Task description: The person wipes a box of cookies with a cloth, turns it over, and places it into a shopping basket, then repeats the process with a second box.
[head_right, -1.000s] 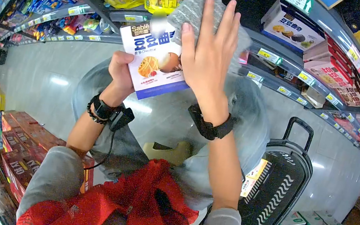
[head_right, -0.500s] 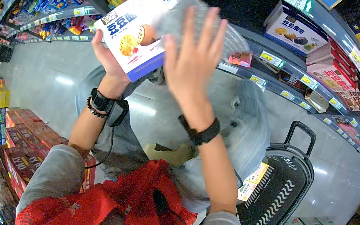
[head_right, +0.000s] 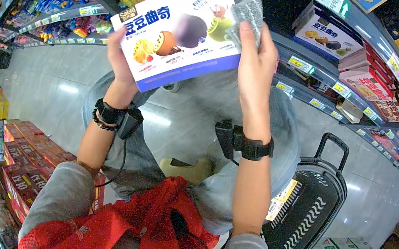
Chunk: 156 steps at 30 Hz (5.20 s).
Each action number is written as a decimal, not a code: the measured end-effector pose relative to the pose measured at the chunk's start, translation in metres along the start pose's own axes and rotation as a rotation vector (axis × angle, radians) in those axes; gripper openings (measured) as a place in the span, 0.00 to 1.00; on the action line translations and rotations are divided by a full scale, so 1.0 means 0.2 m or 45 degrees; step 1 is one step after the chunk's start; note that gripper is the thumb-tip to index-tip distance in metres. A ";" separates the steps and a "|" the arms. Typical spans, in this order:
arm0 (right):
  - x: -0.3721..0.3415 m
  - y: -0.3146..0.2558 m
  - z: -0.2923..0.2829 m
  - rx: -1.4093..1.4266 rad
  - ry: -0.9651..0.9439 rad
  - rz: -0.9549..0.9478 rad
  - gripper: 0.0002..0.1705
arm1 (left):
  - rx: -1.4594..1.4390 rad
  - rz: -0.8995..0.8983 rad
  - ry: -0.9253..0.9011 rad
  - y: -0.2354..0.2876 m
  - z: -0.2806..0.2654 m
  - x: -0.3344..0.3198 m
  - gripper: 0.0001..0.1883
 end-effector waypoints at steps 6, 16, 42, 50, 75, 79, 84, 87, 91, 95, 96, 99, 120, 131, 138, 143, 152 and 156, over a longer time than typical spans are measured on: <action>0.03 0.02 -0.01 0.095 -0.169 0.068 0.23 | 0.214 -0.304 -0.237 -0.10 0.03 -0.08 0.26; -0.07 0.07 0.10 0.105 -0.299 0.289 0.32 | -0.186 -0.095 0.002 -0.03 -0.04 0.00 0.25; -0.26 0.39 0.39 1.117 -0.193 0.637 0.41 | 0.454 0.422 0.134 -0.03 0.04 -0.08 0.33; -0.09 0.24 0.07 1.213 -0.029 0.354 0.41 | 0.343 0.156 0.016 -0.16 0.09 -0.11 0.25; -0.24 0.25 0.38 0.734 -0.921 0.299 0.39 | 1.280 0.810 -0.536 0.11 0.31 -0.08 0.41; -0.20 0.27 0.31 0.906 -0.605 0.562 0.34 | 1.254 0.637 -0.641 0.03 0.24 -0.08 0.33; -0.02 0.26 0.02 0.471 0.059 0.239 0.29 | 0.337 0.024 -0.039 -0.19 -0.38 0.00 0.35; 0.00 0.11 -0.11 0.360 0.232 -0.058 0.28 | -0.227 -0.072 -0.170 0.02 0.10 -0.03 0.41; -0.02 0.03 -0.10 0.153 0.241 -0.200 0.28 | 0.163 0.098 -0.171 -0.02 -0.02 0.01 0.24; -0.02 0.03 -0.06 -0.001 0.129 -0.186 0.26 | 0.290 0.035 -0.068 0.00 0.03 -0.01 0.21; -0.03 0.02 -0.05 -0.030 0.103 -0.171 0.25 | 0.276 0.031 -0.048 0.00 0.02 -0.01 0.20; -0.03 0.02 -0.05 0.015 0.125 -0.064 0.24 | 0.343 0.061 -0.125 0.00 0.04 -0.01 0.20; -0.17 -0.07 0.02 -0.818 0.297 -0.352 0.29 | 0.259 0.077 0.174 -0.04 -0.07 -0.04 0.21; -0.47 -0.11 0.04 -1.219 0.371 -0.658 0.31 | 0.838 0.293 -0.588 -0.21 0.23 -0.19 0.21; -0.85 -0.34 -0.36 -1.162 0.515 -0.794 0.24 | 0.957 0.623 -0.809 -0.15 0.65 -0.58 0.16; -1.12 -0.49 -0.57 -1.172 0.654 -0.932 0.21 | 0.847 0.653 -0.837 -0.15 0.87 -0.84 0.18; -1.69 -0.68 -0.96 -1.411 0.613 -1.008 0.18 | 0.989 1.102 -1.471 -0.08 1.35 -1.42 0.25; -1.82 -0.72 -1.24 -1.611 0.646 -0.796 0.22 | 0.876 0.895 -1.693 -0.07 1.54 -1.53 0.27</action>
Point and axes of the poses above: each hand's wrist, its own x-axis towards the middle knuckle, its own z-axis out of the palm, y = z × x, the point moved 9 cm from there along x, towards the middle knuckle, and after that the axes turned 12 degrees about z, right-handed, at the moved point
